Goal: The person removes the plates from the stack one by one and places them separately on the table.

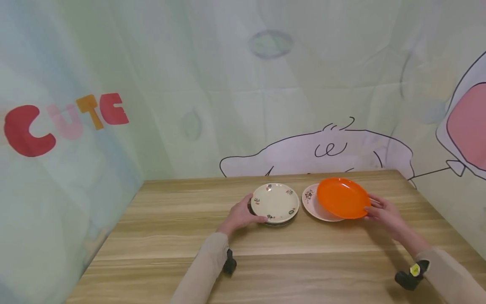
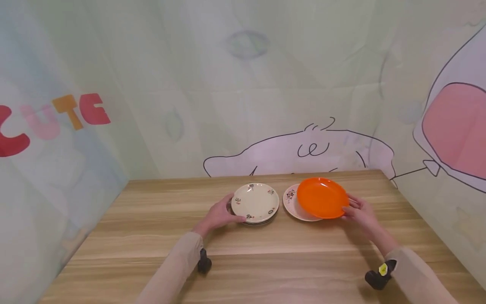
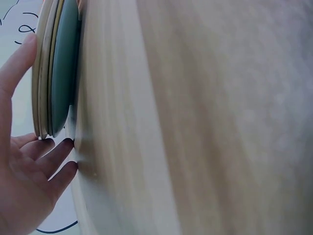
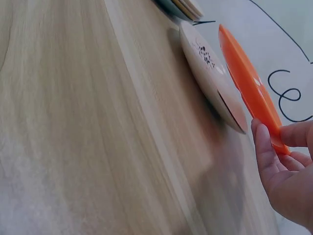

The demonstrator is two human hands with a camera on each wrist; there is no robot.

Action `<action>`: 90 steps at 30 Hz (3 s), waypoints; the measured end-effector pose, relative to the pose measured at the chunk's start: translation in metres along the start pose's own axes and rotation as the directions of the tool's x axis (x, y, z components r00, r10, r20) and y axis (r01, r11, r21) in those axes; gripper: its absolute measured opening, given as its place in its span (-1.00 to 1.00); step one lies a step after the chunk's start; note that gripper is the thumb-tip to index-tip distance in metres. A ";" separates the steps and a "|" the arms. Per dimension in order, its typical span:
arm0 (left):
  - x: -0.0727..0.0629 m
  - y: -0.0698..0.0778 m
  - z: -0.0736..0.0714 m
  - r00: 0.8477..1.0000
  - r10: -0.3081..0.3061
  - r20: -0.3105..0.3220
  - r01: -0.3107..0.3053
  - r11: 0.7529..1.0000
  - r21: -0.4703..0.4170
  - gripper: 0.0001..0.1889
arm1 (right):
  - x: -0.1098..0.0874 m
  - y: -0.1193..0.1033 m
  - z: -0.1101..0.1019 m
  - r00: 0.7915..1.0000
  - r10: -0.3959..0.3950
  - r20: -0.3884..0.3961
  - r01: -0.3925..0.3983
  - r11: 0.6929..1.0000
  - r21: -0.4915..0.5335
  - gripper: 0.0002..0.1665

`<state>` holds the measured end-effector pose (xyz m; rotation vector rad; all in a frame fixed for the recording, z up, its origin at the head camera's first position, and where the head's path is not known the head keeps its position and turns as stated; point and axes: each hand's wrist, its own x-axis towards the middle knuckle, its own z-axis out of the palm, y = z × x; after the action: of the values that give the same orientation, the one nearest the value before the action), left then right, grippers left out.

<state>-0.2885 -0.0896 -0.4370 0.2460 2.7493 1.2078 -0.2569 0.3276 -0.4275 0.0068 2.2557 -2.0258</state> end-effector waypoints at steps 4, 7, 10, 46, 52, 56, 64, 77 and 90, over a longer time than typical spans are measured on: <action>0.000 -0.001 0.001 1.000 0.010 0.003 -0.009 1.000 -0.007 0.07 | -0.001 0.004 -0.005 1.000 0.011 -0.021 -0.009 0.997 0.082 -0.13; 0.001 -0.001 0.001 1.000 0.012 0.002 -0.012 1.000 -0.009 0.08 | -0.002 0.006 -0.008 0.999 0.012 -0.039 -0.009 0.998 0.069 -0.14; 0.001 -0.001 0.000 1.000 0.014 0.000 -0.014 1.000 -0.009 0.08 | -0.004 0.007 -0.011 0.999 0.003 -0.049 0.001 0.997 0.078 -0.13; 0.004 -0.005 0.001 1.000 0.002 -0.013 -0.001 1.000 0.011 0.11 | -0.013 0.018 -0.045 0.948 0.164 -0.274 -0.116 0.976 0.183 -0.11; 0.005 -0.005 0.002 1.000 -0.002 -0.001 0.002 1.000 -0.001 0.12 | -0.015 0.022 -0.051 0.941 0.172 -0.293 -0.118 0.974 0.193 -0.12; 0.004 -0.006 0.003 1.000 0.008 0.001 -0.008 1.000 -0.002 0.11 | -0.016 0.025 -0.054 0.938 0.181 -0.297 -0.129 0.974 0.186 -0.12; 0.004 -0.005 0.003 1.000 -0.002 -0.002 0.002 1.000 0.015 0.11 | -0.017 0.027 -0.055 0.933 0.210 -0.293 -0.169 0.973 0.160 -0.13; 0.004 -0.006 0.002 1.000 -0.003 -0.003 0.003 1.000 -0.002 0.11 | -0.019 0.030 -0.052 0.937 0.185 -0.295 -0.190 0.982 0.013 -0.20; 0.005 -0.006 0.003 1.000 -0.013 0.001 0.013 1.000 -0.004 0.12 | -0.014 0.035 -0.050 0.919 0.163 -0.360 -0.186 0.982 -0.031 -0.22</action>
<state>-0.2930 -0.0903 -0.4440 0.2284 2.7428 1.2094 -0.2437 0.3816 -0.4561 0.5962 2.4156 -1.9868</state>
